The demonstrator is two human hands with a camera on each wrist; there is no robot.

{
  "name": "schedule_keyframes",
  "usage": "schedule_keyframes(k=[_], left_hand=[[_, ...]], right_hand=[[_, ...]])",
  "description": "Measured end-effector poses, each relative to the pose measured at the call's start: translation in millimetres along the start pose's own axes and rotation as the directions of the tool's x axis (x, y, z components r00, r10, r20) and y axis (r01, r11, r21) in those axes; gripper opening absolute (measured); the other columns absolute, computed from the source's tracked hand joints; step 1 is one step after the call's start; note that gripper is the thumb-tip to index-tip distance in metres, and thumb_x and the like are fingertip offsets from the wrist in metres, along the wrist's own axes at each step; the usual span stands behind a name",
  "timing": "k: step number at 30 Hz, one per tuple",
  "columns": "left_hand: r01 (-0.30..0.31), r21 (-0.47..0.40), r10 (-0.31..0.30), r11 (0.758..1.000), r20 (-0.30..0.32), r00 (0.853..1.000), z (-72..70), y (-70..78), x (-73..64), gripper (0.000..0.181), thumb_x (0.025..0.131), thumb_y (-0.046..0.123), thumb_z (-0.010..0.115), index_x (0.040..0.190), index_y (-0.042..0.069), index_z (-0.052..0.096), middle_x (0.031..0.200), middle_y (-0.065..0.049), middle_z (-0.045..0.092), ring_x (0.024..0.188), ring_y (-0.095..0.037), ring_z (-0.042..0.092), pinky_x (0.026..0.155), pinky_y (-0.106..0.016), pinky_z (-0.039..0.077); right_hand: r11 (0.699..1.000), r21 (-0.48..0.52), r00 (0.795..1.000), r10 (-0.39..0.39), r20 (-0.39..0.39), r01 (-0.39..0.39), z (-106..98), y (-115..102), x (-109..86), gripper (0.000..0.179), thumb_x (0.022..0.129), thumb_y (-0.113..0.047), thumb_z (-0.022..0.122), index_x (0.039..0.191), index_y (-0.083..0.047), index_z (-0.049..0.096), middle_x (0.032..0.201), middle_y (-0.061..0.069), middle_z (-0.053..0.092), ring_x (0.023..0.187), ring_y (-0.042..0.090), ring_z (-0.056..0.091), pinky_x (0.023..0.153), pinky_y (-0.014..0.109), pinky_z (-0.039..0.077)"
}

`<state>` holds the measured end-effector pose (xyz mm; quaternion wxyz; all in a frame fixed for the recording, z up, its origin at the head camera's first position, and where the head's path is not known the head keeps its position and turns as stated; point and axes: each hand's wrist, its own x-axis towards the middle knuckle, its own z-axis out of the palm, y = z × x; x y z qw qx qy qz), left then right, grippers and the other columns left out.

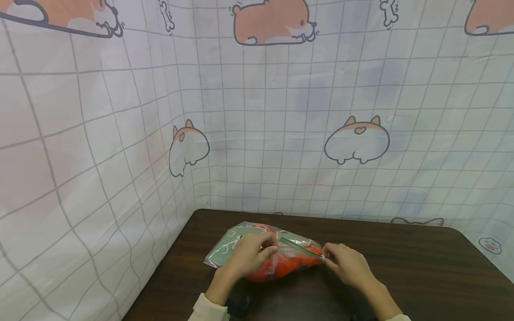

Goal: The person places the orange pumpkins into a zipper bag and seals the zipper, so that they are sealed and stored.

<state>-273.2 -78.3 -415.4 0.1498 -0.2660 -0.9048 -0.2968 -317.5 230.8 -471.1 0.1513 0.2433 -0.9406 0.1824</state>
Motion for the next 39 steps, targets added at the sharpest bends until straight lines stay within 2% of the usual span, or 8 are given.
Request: schedule_keyframes(k=[7, 17, 26, 32, 39], left_hand=[[-0.008, -0.011, 0.007, 1.000, -0.066, 0.998, -9.2, -2.3, -1.0, 0.004, 0.095, 0.022, 0.070, 0.091, 0.023, 0.070, 0.081, 0.011, 0.070, 0.074, 0.001, 0.060, 0.066, -0.021, 0.048], [-0.009, 0.045, 0.015, 0.999, -0.114, 0.993, -15.3, -8.9, -2.9, 0.005, 0.094, 0.026, 0.071, 0.091, 0.023, 0.068, 0.080, 0.014, 0.068, 0.074, 0.000, 0.060, 0.066, -0.022, 0.048], [0.005, 0.000, -0.005, 1.000, -0.120, 0.993, -22.4, -12.9, -3.7, 0.004, 0.097, 0.022, 0.069, 0.098, 0.019, 0.069, 0.087, 0.011, 0.071, 0.075, -0.003, 0.064, 0.071, -0.022, 0.055], [0.025, 0.010, -0.023, 1.000, -0.151, 0.988, -26.9, -16.2, -5.3, 0.003, 0.095, 0.023, 0.071, 0.094, 0.023, 0.068, 0.084, 0.014, 0.070, 0.073, -0.002, 0.061, 0.070, -0.022, 0.053], [0.014, -0.004, -0.015, 1.000, -0.165, 0.986, -32.3, -17.3, -7.6, 0.005, 0.095, 0.020, 0.071, 0.093, 0.021, 0.067, 0.084, 0.011, 0.072, 0.072, -0.002, 0.061, 0.070, -0.024, 0.053]], right_hand=[[1.000, 0.005, 1.000, 0.019, -0.004, -0.019, -4.2, 3.8, 2.3, 0.013, 0.090, -0.027, 0.077, 0.095, -0.030, 0.066, 0.094, -0.012, 0.071, 0.085, 0.011, 0.067, 0.062, 0.025, 0.046], [1.000, 0.001, 1.000, 0.029, -0.010, -0.029, -5.8, 7.8, 1.1, 0.012, 0.090, -0.024, 0.077, 0.095, -0.029, 0.067, 0.095, -0.008, 0.073, 0.084, 0.012, 0.067, 0.063, 0.030, 0.049], [0.998, -0.006, 0.998, 0.066, -0.002, -0.066, -6.8, 12.9, 0.1, 0.014, 0.089, -0.024, 0.077, 0.094, -0.029, 0.066, 0.087, -0.011, 0.070, 0.077, 0.005, 0.062, 0.058, 0.026, 0.045], [0.996, 0.001, 0.996, 0.091, 0.015, -0.091, -8.2, 16.6, -1.5, 0.013, 0.090, -0.024, 0.077, 0.095, -0.029, 0.066, 0.083, -0.011, 0.067, 0.072, 0.004, 0.057, 0.055, 0.027, 0.042], [0.993, 0.005, 0.993, 0.118, 0.031, -0.118, -9.7, 22.2, -3.0, 0.012, 0.091, -0.024, 0.076, 0.095, -0.028, 0.065, 0.082, -0.008, 0.067, 0.067, 0.007, 0.055, 0.051, 0.030, 0.039]])
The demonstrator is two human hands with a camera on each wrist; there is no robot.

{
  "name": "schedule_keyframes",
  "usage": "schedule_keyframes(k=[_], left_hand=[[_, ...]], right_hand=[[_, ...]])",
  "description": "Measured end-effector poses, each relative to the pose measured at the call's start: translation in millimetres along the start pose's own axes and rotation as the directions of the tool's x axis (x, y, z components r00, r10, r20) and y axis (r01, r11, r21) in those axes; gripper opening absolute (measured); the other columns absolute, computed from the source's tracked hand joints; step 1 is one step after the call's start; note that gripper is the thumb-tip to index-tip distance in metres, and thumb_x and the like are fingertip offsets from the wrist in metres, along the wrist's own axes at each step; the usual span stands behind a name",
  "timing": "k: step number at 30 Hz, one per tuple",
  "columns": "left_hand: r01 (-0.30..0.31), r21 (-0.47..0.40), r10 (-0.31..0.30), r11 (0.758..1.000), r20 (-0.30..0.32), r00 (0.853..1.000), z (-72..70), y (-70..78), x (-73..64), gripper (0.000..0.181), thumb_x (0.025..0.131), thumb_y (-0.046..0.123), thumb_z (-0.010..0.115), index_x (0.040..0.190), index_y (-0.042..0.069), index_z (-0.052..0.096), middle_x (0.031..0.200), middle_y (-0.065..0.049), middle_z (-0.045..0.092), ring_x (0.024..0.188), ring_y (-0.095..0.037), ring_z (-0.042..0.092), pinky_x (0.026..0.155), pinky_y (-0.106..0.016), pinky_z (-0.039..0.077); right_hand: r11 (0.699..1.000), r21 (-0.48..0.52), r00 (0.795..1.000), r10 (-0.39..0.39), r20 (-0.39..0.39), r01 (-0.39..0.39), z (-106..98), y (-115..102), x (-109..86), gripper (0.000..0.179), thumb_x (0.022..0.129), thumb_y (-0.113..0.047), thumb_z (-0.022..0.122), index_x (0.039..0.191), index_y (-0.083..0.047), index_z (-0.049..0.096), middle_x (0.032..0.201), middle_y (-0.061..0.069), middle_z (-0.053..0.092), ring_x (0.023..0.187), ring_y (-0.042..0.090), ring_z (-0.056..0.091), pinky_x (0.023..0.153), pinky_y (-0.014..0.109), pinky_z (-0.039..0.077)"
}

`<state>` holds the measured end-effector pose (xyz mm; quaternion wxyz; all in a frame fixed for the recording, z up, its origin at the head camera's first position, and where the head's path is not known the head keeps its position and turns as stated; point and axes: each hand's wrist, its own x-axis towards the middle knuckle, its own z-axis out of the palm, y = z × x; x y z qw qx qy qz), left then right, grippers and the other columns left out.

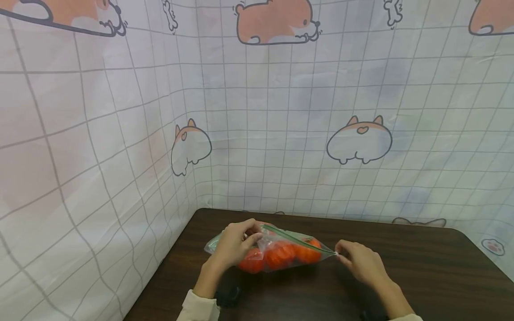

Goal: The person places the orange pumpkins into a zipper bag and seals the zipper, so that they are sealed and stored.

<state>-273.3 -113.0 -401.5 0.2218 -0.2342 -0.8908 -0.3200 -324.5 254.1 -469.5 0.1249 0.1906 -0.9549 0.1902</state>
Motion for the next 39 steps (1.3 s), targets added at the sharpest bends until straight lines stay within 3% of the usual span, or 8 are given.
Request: schedule_keyframes(k=[19, 26, 31, 35, 39], left_hand=[[0.026, -0.018, -0.026, 0.999, 0.013, 1.000, 1.8, -5.4, 6.1, 0.004, 0.096, 0.022, 0.070, 0.093, 0.024, 0.067, 0.083, 0.013, 0.069, 0.072, -0.001, 0.061, 0.071, -0.023, 0.053], [0.027, -0.010, -0.027, 1.000, 0.025, 0.999, 4.4, -5.8, 7.8, 0.005, 0.096, 0.023, 0.070, 0.093, 0.024, 0.067, 0.082, 0.014, 0.067, 0.074, -0.002, 0.060, 0.070, -0.023, 0.052], [-0.013, 0.022, 0.013, 1.000, -0.010, 1.000, 10.8, -5.5, 9.6, 0.006, 0.095, 0.022, 0.072, 0.092, 0.022, 0.067, 0.079, 0.013, 0.067, 0.074, -0.003, 0.060, 0.069, -0.022, 0.052], [-0.051, 0.047, 0.052, 0.998, -0.032, 0.998, 19.8, -5.2, 10.5, 0.008, 0.095, 0.023, 0.072, 0.091, 0.021, 0.066, 0.077, 0.012, 0.067, 0.073, -0.003, 0.061, 0.066, -0.021, 0.051], [-0.047, 0.041, 0.049, 0.998, -0.041, 0.998, 28.1, -3.4, 11.3, 0.009, 0.095, 0.025, 0.072, 0.088, 0.023, 0.066, 0.076, 0.012, 0.066, 0.069, 0.000, 0.059, 0.063, -0.018, 0.048]], right_hand=[[1.000, 0.014, 1.000, 0.011, -0.018, -0.010, -1.6, 5.6, 6.7, 0.010, 0.092, -0.024, 0.074, 0.095, -0.025, 0.065, 0.079, -0.011, 0.066, 0.060, 0.007, 0.050, 0.049, 0.029, 0.038], [0.998, 0.049, 0.999, 0.041, -0.023, -0.040, 0.2, 5.4, 7.1, 0.010, 0.092, -0.022, 0.074, 0.096, -0.023, 0.065, 0.084, -0.008, 0.071, 0.061, 0.009, 0.052, 0.049, 0.030, 0.039], [0.996, 0.071, 0.998, 0.062, -0.020, -0.061, 3.0, 6.6, 8.1, 0.011, 0.092, -0.023, 0.074, 0.099, -0.019, 0.066, 0.092, -0.001, 0.076, 0.065, 0.011, 0.058, 0.050, 0.030, 0.043], [0.990, 0.113, 0.997, 0.079, 0.013, -0.080, 4.9, 8.1, 9.1, 0.018, 0.092, -0.030, 0.074, 0.103, -0.016, 0.066, 0.089, -0.004, 0.073, 0.071, 0.010, 0.062, 0.057, 0.031, 0.047], [0.976, 0.203, 0.995, 0.069, 0.066, -0.081, 4.4, 7.4, 10.4, 0.023, 0.093, -0.032, 0.073, 0.107, -0.014, 0.066, 0.089, -0.007, 0.072, 0.078, 0.008, 0.064, 0.065, 0.031, 0.050]])
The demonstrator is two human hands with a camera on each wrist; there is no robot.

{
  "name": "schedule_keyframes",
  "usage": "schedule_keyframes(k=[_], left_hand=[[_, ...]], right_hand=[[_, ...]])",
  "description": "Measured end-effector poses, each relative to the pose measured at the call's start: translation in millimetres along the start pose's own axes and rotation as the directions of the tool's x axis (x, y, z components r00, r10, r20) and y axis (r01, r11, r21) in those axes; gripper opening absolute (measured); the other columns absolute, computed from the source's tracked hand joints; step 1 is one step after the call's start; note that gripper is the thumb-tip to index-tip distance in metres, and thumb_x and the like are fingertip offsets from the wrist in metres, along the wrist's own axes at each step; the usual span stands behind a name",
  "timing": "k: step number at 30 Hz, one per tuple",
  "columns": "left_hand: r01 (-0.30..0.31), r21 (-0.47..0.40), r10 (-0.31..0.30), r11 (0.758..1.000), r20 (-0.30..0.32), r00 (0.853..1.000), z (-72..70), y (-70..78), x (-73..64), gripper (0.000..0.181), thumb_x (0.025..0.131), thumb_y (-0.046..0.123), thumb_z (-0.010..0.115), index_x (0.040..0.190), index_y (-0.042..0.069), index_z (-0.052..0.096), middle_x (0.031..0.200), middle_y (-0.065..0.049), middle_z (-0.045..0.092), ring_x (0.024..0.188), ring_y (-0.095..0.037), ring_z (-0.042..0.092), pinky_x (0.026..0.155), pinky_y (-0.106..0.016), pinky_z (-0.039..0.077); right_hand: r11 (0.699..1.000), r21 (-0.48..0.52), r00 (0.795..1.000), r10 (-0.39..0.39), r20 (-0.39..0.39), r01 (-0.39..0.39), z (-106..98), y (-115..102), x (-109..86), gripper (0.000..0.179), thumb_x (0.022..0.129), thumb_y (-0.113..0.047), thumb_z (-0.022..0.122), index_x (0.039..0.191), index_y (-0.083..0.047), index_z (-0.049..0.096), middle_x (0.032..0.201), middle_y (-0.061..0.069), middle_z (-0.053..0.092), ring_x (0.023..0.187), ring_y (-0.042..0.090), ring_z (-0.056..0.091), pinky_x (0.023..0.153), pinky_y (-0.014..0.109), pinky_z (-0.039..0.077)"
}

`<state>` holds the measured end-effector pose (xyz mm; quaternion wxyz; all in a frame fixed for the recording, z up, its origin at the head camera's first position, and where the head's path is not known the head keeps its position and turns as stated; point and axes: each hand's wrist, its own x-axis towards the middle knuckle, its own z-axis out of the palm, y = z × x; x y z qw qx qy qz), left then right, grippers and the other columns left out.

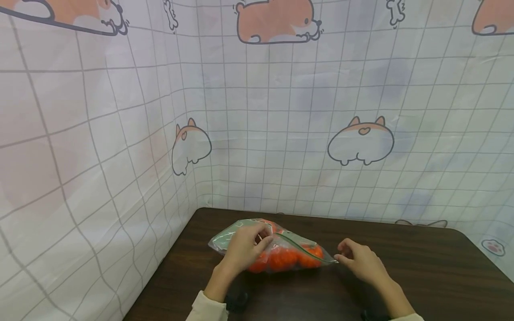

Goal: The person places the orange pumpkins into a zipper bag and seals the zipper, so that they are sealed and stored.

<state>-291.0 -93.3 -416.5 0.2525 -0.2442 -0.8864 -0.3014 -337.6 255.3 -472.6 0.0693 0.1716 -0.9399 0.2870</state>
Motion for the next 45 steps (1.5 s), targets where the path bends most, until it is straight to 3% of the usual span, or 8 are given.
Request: schedule_keyframes(k=[5, 11, 15, 18, 24, 34, 40, 45], left_hand=[[0.019, 0.001, -0.019, 1.000, -0.006, 1.000, 7.3, 5.2, -0.9, 0.011, 0.095, 0.027, 0.072, 0.086, 0.025, 0.066, 0.074, 0.013, 0.066, 0.066, 0.003, 0.056, 0.060, -0.017, 0.046], [0.016, -0.005, -0.016, 1.000, 0.016, 1.000, 14.3, 10.7, -1.8, 0.007, 0.096, 0.025, 0.070, 0.090, 0.024, 0.067, 0.074, 0.012, 0.066, 0.064, 0.004, 0.054, 0.058, -0.017, 0.044], [-0.011, -0.041, 0.014, 0.999, 0.069, 0.998, 20.8, 15.7, -1.5, 0.005, 0.097, 0.024, 0.069, 0.093, 0.022, 0.068, 0.075, 0.010, 0.067, 0.063, 0.004, 0.052, 0.059, -0.016, 0.045], [-0.049, -0.046, 0.053, 0.998, 0.099, 0.994, 27.5, 18.0, -0.9, 0.004, 0.098, 0.025, 0.068, 0.095, 0.021, 0.069, 0.077, 0.010, 0.070, 0.065, 0.006, 0.054, 0.062, -0.014, 0.046], [-0.066, -0.037, 0.071, 0.997, 0.170, 0.983, 36.9, 24.3, -2.7, 0.009, 0.100, 0.034, 0.064, 0.099, 0.027, 0.068, 0.080, 0.016, 0.069, 0.069, 0.009, 0.055, 0.062, -0.013, 0.044], [-0.111, -0.076, 0.130, 0.991, 0.319, 0.939, 52.7, 36.8, -9.8, 0.030, 0.094, 0.043, 0.071, 0.119, 0.027, 0.067, 0.095, 0.014, 0.074, 0.077, 0.004, 0.063, 0.067, -0.010, 0.046], [-0.114, -0.013, 0.110, 0.993, 0.390, 0.914, 60.3, 41.5, -13.0, 0.047, 0.091, 0.056, 0.069, 0.130, 0.030, 0.061, 0.100, 0.016, 0.073, 0.085, 0.005, 0.065, 0.073, -0.013, 0.048], [-0.124, -0.022, 0.122, 0.992, 0.426, 0.896, 64.5, 42.5, -15.7, 0.048, 0.089, 0.058, 0.069, 0.130, 0.032, 0.063, 0.105, 0.016, 0.074, 0.094, 0.005, 0.066, 0.079, -0.016, 0.051]], right_hand=[[0.985, 0.158, 0.986, -0.092, 0.139, 0.070, -3.0, -2.8, 0.1, 0.029, 0.097, -0.030, 0.068, 0.114, -0.007, 0.064, 0.087, 0.000, 0.072, 0.076, 0.011, 0.063, 0.065, 0.027, 0.050], [0.919, 0.389, 0.921, -0.198, 0.334, 0.056, -3.3, -5.7, 2.5, 0.037, 0.101, -0.026, 0.062, 0.126, 0.001, 0.055, 0.092, 0.011, 0.071, 0.075, 0.016, 0.064, 0.066, 0.029, 0.053], [0.888, 0.459, 0.893, -0.227, 0.388, 0.026, -2.6, -9.1, 1.4, 0.040, 0.103, -0.024, 0.060, 0.132, 0.002, 0.050, 0.103, 0.015, 0.069, 0.085, 0.020, 0.065, 0.072, 0.034, 0.056], [0.891, 0.452, 0.897, -0.222, 0.382, 0.028, -2.6, -9.9, -0.3, 0.038, 0.104, -0.024, 0.058, 0.132, 0.001, 0.051, 0.108, 0.017, 0.068, 0.090, 0.023, 0.064, 0.073, 0.036, 0.056], [0.901, 0.433, 0.930, -0.167, 0.326, 0.010, -3.8, -5.4, -1.2, 0.038, 0.107, -0.026, 0.052, 0.136, -0.001, 0.054, 0.122, 0.022, 0.065, 0.093, 0.023, 0.064, 0.069, 0.034, 0.054], [0.914, 0.403, 0.973, -0.046, 0.228, -0.051, -1.8, -2.0, -0.9, 0.049, 0.108, -0.031, 0.048, 0.142, 0.005, 0.048, 0.121, 0.026, 0.064, 0.091, 0.027, 0.066, 0.067, 0.037, 0.055], [0.904, 0.421, 0.976, -0.026, 0.218, -0.070, -2.8, -0.4, 0.4, 0.048, 0.107, -0.032, 0.050, 0.138, 0.005, 0.051, 0.117, 0.020, 0.067, 0.088, 0.025, 0.067, 0.067, 0.035, 0.055], [0.875, 0.483, 0.956, -0.106, 0.273, -0.041, -3.6, 2.2, 2.4, 0.041, 0.103, -0.020, 0.057, 0.132, 0.009, 0.052, 0.097, 0.014, 0.067, 0.082, 0.021, 0.065, 0.067, 0.031, 0.054]])
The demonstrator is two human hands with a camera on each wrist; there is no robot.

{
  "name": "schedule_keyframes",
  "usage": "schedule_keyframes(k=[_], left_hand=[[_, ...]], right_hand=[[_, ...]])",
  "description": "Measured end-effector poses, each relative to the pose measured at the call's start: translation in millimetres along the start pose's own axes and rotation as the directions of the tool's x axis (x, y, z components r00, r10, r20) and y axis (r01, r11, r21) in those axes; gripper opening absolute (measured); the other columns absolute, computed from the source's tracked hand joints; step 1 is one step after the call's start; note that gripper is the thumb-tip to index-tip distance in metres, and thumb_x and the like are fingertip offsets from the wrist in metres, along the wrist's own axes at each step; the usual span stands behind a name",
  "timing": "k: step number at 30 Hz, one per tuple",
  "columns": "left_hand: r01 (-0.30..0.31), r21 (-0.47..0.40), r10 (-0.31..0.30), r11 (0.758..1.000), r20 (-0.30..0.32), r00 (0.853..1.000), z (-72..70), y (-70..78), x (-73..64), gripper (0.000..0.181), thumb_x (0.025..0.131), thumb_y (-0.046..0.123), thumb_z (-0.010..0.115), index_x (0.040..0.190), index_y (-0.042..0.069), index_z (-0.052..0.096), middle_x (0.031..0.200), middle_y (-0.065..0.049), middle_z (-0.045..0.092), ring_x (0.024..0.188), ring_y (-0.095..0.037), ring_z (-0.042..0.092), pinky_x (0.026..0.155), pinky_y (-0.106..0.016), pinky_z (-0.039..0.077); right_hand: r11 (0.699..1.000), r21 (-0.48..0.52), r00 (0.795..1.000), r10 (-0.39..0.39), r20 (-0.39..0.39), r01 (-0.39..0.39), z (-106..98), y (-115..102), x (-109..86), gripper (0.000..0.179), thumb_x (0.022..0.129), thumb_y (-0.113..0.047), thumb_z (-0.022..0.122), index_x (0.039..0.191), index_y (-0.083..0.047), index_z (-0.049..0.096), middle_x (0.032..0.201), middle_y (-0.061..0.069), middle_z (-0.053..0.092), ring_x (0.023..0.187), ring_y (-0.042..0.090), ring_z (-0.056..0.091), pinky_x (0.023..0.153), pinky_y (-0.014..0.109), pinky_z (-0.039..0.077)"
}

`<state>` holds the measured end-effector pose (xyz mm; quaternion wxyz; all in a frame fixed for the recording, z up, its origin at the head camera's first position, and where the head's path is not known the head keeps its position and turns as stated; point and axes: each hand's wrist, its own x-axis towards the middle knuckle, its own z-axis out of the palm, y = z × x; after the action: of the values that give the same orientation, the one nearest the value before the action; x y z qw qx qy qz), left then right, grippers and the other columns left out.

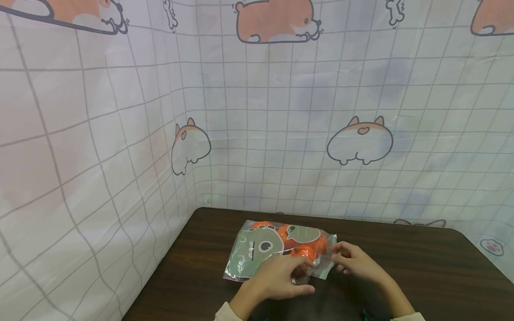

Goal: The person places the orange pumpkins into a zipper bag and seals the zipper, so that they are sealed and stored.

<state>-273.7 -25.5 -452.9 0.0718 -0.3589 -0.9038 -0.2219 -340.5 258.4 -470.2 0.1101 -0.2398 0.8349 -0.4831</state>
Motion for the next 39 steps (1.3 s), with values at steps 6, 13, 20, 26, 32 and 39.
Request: schedule_keyframes(k=[6, 13, 20, 26, 32, 39], left_hand=[[-0.011, -0.017, 0.011, 1.000, 0.026, 1.000, 4.3, -2.2, 0.5, 0.048, 0.090, 0.057, 0.069, 0.130, 0.030, 0.065, 0.109, 0.015, 0.074, 0.098, 0.005, 0.065, 0.082, -0.016, 0.050], [-0.008, -0.018, 0.008, 1.000, -0.009, 1.000, 3.3, -9.6, -0.6, 0.034, 0.097, 0.043, 0.066, 0.123, 0.021, 0.069, 0.104, 0.009, 0.074, 0.090, 0.001, 0.065, 0.078, -0.014, 0.050], [-0.002, 0.028, 0.004, 1.000, -0.084, 0.996, -1.7, -17.3, -4.7, 0.022, 0.094, 0.026, 0.072, 0.114, 0.018, 0.072, 0.098, 0.006, 0.072, 0.089, -0.004, 0.063, 0.079, -0.015, 0.048], [0.100, 0.059, -0.092, 0.993, -0.127, 0.988, -8.6, -26.3, -9.1, 0.018, 0.091, 0.025, 0.074, 0.108, 0.020, 0.074, 0.090, 0.006, 0.067, 0.085, -0.005, 0.055, 0.074, -0.020, 0.046], [0.182, 0.118, -0.158, 0.976, -0.188, 0.969, -17.7, -37.7, -14.9, 0.018, 0.089, 0.024, 0.076, 0.105, 0.019, 0.074, 0.090, 0.005, 0.065, 0.085, -0.007, 0.055, 0.075, -0.027, 0.046], [0.257, 0.167, -0.219, 0.952, -0.214, 0.952, -21.7, -49.4, -21.7, 0.026, 0.085, 0.030, 0.080, 0.110, 0.023, 0.073, 0.104, 0.000, 0.065, 0.097, -0.017, 0.059, 0.085, -0.043, 0.050]], right_hand=[[0.999, 0.002, 0.999, -0.034, 0.016, 0.034, 1.1, 3.0, 1.2, 0.030, 0.098, -0.010, 0.060, 0.122, 0.009, 0.055, 0.083, 0.006, 0.058, 0.071, 0.013, 0.058, 0.062, 0.027, 0.052], [0.999, -0.030, 0.998, 0.011, -0.059, -0.012, 1.6, 8.3, -3.6, 0.025, 0.094, -0.002, 0.060, 0.116, 0.009, 0.058, 0.085, 0.008, 0.062, 0.069, 0.013, 0.056, 0.059, 0.026, 0.050], [0.997, -0.062, 0.993, 0.038, -0.108, -0.044, 0.3, 10.7, -6.2, 0.021, 0.092, 0.000, 0.060, 0.112, 0.006, 0.060, 0.083, 0.007, 0.060, 0.067, 0.013, 0.056, 0.058, 0.026, 0.049], [0.995, -0.080, 0.987, 0.054, -0.152, -0.067, 1.1, 10.0, -9.1, 0.019, 0.091, 0.001, 0.062, 0.109, 0.004, 0.061, 0.082, 0.007, 0.060, 0.067, 0.015, 0.056, 0.057, 0.027, 0.048], [0.985, -0.132, 0.971, 0.084, -0.223, -0.115, 0.9, 8.5, -10.4, 0.019, 0.089, 0.000, 0.063, 0.108, 0.000, 0.063, 0.082, 0.006, 0.063, 0.068, 0.018, 0.058, 0.057, 0.029, 0.049], [0.976, -0.167, 0.963, 0.096, -0.253, -0.141, -0.3, 8.8, -13.2, 0.018, 0.089, -0.002, 0.064, 0.107, -0.001, 0.064, 0.082, 0.005, 0.063, 0.069, 0.018, 0.059, 0.057, 0.029, 0.049]])
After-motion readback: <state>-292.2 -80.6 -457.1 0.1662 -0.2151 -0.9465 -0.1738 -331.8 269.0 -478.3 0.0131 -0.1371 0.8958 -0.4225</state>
